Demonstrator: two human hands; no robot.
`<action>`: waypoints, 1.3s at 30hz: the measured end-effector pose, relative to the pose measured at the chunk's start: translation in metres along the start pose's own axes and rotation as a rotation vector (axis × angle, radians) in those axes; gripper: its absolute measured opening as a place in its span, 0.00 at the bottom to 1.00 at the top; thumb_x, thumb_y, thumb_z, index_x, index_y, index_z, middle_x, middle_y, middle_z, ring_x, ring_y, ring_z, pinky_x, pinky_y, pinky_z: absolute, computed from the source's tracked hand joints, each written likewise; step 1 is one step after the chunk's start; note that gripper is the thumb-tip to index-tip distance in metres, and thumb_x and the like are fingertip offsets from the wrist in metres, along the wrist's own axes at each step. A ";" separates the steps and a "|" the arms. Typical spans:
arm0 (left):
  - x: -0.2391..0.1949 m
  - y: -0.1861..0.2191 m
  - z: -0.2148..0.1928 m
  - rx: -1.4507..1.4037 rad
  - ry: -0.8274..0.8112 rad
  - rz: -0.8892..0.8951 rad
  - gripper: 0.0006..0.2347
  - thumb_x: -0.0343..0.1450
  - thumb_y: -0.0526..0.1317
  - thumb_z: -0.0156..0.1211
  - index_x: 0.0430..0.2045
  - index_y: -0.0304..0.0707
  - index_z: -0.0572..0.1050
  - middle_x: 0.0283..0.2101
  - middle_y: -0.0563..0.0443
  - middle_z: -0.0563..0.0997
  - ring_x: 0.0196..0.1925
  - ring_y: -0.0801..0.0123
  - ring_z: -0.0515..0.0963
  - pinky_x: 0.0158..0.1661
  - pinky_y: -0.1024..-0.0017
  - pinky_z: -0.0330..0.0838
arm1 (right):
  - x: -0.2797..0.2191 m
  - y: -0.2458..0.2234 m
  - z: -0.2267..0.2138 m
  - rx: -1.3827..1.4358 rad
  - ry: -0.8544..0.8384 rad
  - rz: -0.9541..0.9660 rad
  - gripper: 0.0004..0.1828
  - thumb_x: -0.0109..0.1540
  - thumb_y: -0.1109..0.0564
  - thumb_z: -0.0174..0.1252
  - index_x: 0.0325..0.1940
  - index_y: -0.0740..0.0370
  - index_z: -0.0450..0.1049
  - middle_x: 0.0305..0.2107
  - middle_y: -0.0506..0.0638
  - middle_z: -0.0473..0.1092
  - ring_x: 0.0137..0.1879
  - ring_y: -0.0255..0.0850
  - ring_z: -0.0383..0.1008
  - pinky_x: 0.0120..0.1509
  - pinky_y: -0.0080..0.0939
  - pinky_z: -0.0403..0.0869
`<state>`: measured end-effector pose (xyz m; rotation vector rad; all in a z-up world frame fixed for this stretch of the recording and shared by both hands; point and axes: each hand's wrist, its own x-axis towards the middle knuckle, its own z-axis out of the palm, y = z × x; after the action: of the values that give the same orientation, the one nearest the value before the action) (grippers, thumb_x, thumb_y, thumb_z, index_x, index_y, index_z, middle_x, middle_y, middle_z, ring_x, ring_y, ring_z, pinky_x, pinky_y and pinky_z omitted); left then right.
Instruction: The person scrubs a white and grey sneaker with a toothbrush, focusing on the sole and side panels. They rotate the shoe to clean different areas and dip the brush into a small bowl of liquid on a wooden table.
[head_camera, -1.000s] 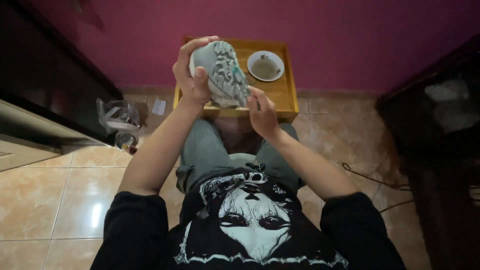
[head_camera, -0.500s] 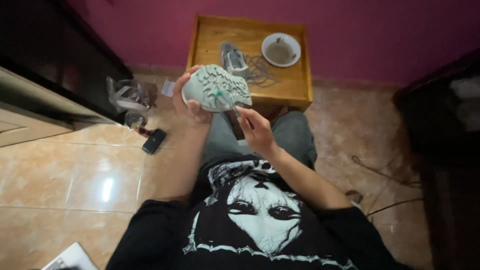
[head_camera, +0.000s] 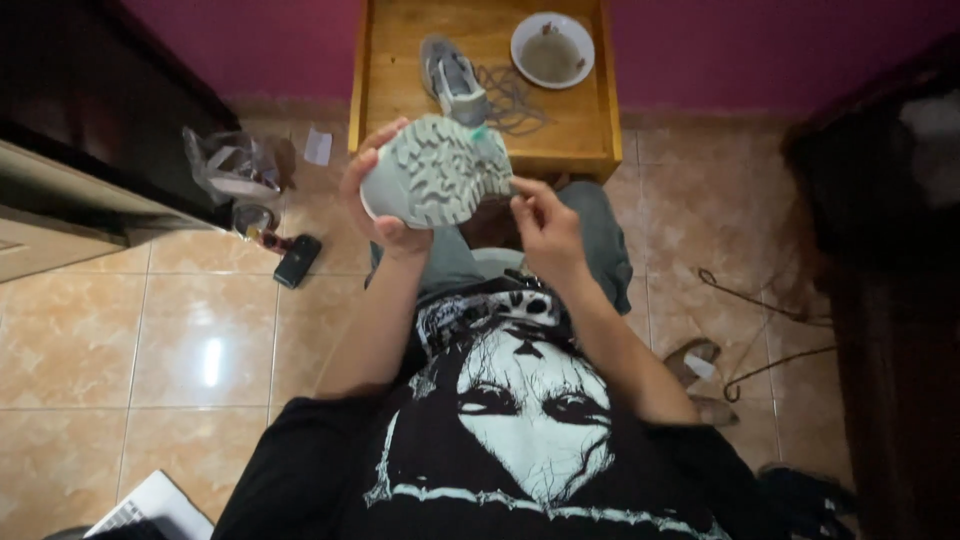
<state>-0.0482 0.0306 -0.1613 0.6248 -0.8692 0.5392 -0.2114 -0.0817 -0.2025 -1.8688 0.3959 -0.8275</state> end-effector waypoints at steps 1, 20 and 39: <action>0.001 -0.004 0.001 -0.004 0.000 0.009 0.30 0.75 0.62 0.49 0.51 0.26 0.63 0.51 0.19 0.71 0.58 0.33 0.75 0.57 0.51 0.75 | -0.002 -0.002 0.006 -0.001 0.001 -0.010 0.12 0.68 0.59 0.58 0.55 0.53 0.79 0.22 0.50 0.73 0.25 0.37 0.69 0.31 0.41 0.71; -0.011 0.000 0.008 -0.110 -0.035 -0.047 0.30 0.71 0.56 0.63 0.47 0.17 0.68 0.47 0.12 0.73 0.53 0.23 0.76 0.52 0.40 0.75 | -0.005 -0.031 0.015 0.135 0.001 -0.154 0.13 0.64 0.64 0.60 0.52 0.58 0.80 0.18 0.51 0.71 0.20 0.37 0.67 0.27 0.38 0.69; 0.012 0.008 0.011 -0.007 0.094 0.139 0.32 0.76 0.62 0.44 0.45 0.17 0.61 0.41 0.12 0.69 0.48 0.18 0.76 0.47 0.40 0.78 | -0.008 -0.026 0.017 0.155 -0.057 -0.102 0.14 0.64 0.60 0.59 0.53 0.52 0.82 0.19 0.48 0.72 0.21 0.34 0.68 0.28 0.33 0.69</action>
<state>-0.0524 0.0309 -0.1439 0.5306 -0.8292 0.6856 -0.2072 -0.0543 -0.1863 -1.7750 0.1967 -0.8464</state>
